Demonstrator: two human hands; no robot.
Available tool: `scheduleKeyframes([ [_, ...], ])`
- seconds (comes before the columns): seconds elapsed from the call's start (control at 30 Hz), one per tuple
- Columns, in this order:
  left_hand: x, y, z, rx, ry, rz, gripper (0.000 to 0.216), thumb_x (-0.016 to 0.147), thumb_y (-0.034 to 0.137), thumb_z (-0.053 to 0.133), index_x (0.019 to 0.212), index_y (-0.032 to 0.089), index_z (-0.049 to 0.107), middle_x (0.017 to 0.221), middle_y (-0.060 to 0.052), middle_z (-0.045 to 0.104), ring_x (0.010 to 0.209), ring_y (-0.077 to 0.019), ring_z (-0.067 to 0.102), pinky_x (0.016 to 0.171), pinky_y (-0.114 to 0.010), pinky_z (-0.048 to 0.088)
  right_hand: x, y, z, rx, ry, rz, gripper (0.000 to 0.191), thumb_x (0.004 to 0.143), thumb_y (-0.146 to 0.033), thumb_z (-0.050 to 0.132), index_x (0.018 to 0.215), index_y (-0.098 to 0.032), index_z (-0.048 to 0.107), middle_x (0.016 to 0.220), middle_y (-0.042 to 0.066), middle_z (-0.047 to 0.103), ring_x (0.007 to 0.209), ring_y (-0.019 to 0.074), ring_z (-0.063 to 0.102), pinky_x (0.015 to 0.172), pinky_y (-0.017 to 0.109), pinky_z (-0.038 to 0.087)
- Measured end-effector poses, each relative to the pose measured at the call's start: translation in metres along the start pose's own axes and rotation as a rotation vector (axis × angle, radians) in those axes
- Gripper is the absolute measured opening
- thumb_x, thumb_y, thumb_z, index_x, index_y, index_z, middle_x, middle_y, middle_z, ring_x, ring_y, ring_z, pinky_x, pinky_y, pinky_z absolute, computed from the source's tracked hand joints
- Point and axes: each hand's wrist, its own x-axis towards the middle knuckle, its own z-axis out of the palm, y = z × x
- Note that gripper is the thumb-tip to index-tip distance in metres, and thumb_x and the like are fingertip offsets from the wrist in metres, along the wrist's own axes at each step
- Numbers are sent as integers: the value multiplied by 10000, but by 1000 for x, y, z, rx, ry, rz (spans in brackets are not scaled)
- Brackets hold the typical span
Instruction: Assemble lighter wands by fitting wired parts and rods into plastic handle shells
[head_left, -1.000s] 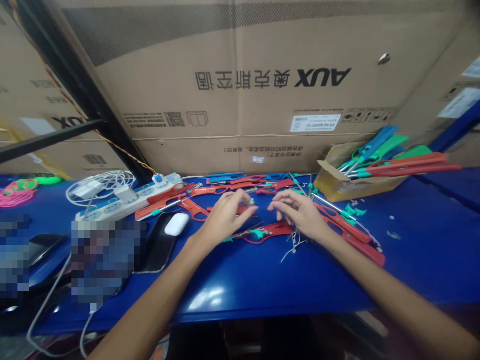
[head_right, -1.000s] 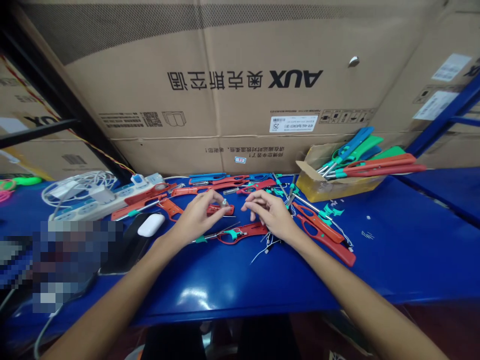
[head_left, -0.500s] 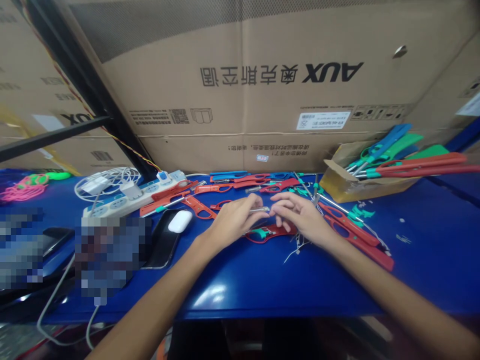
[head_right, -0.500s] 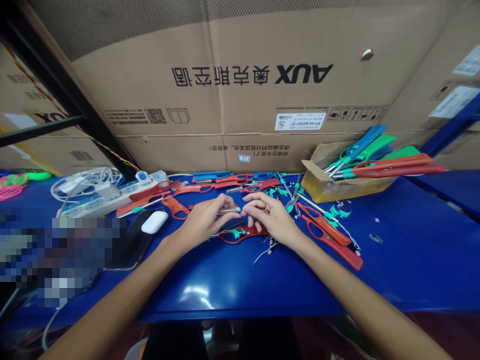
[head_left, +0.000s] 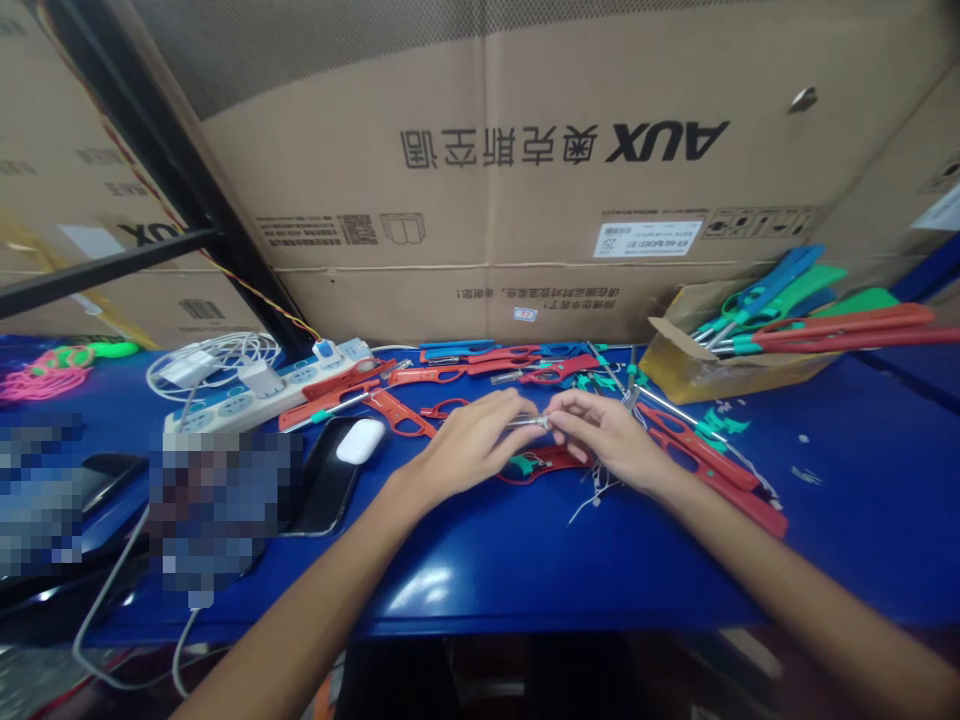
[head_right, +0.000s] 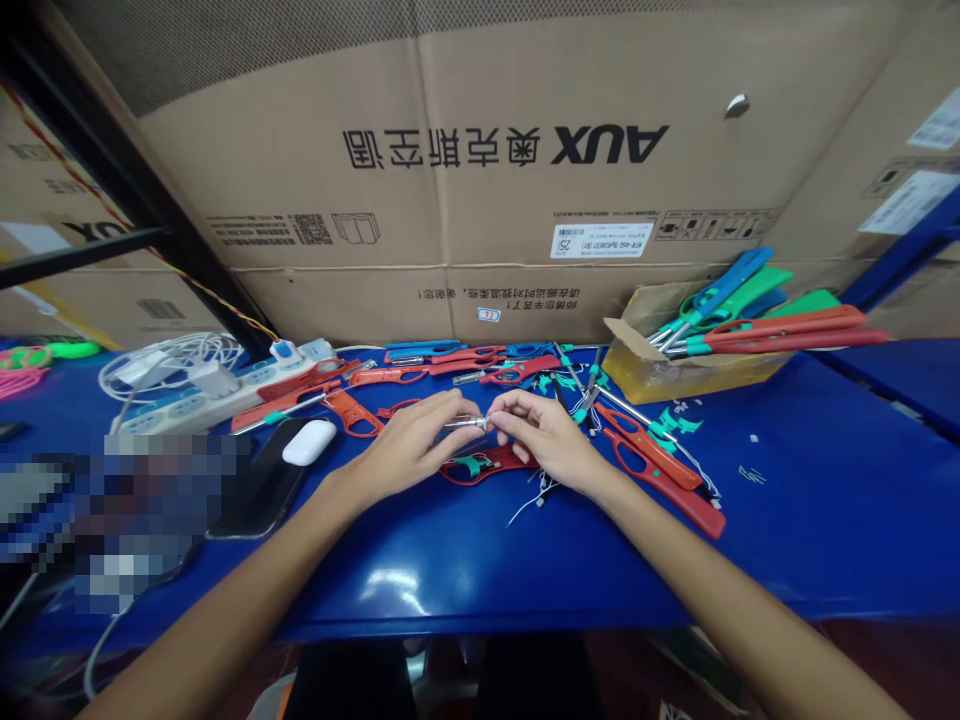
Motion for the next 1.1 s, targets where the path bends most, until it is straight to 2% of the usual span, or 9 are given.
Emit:
scheduleKeyframes([
  [0.27, -1, -4, -3, 30, -11, 47, 267, 1043, 425, 443, 1118, 222, 600, 1100, -43, 629, 1013, -174, 609, 793, -290, 490, -4, -4, -3, -94, -72, -39, 271, 930, -455, 626, 957, -185, 615, 722, -24, 583, 519, 62, 471, 485, 216, 374],
  [0.5, -1, -6, 0, -53, -8, 31, 230, 1022, 421, 502, 1050, 213, 596, 1034, -19, 650, 967, -153, 631, 807, -272, 479, -7, -7, -3, -173, -96, -78, 244, 956, -424, 593, 956, -181, 612, 696, -28, 585, 542, 75, 479, 500, 220, 379],
  [0.77, 0, -3, 1, -123, 11, 0, 222, 1016, 412, 520, 1026, 210, 612, 1031, -18, 674, 948, -147, 648, 790, -262, 477, -11, -15, -1, -296, -41, -161, 201, 976, -368, 566, 930, -183, 627, 690, -28, 574, 589, 91, 486, 545, 242, 372],
  [0.93, 1, -3, 6, -60, 54, -18, 228, 1014, 417, 524, 1023, 209, 617, 1000, -11, 680, 888, -139, 646, 720, -254, 458, -11, -13, -1, -374, 20, -195, 192, 966, -362, 580, 912, -193, 651, 682, -39, 547, 549, 84, 430, 525, 252, 342],
  [1.1, 2, -4, 5, -54, 75, 39, 227, 1002, 415, 542, 1034, 202, 614, 992, -24, 671, 913, -149, 636, 755, -263, 477, -11, -14, 0, -350, 29, -167, 220, 957, -393, 589, 911, -186, 647, 646, -44, 527, 533, 84, 437, 508, 248, 350],
])
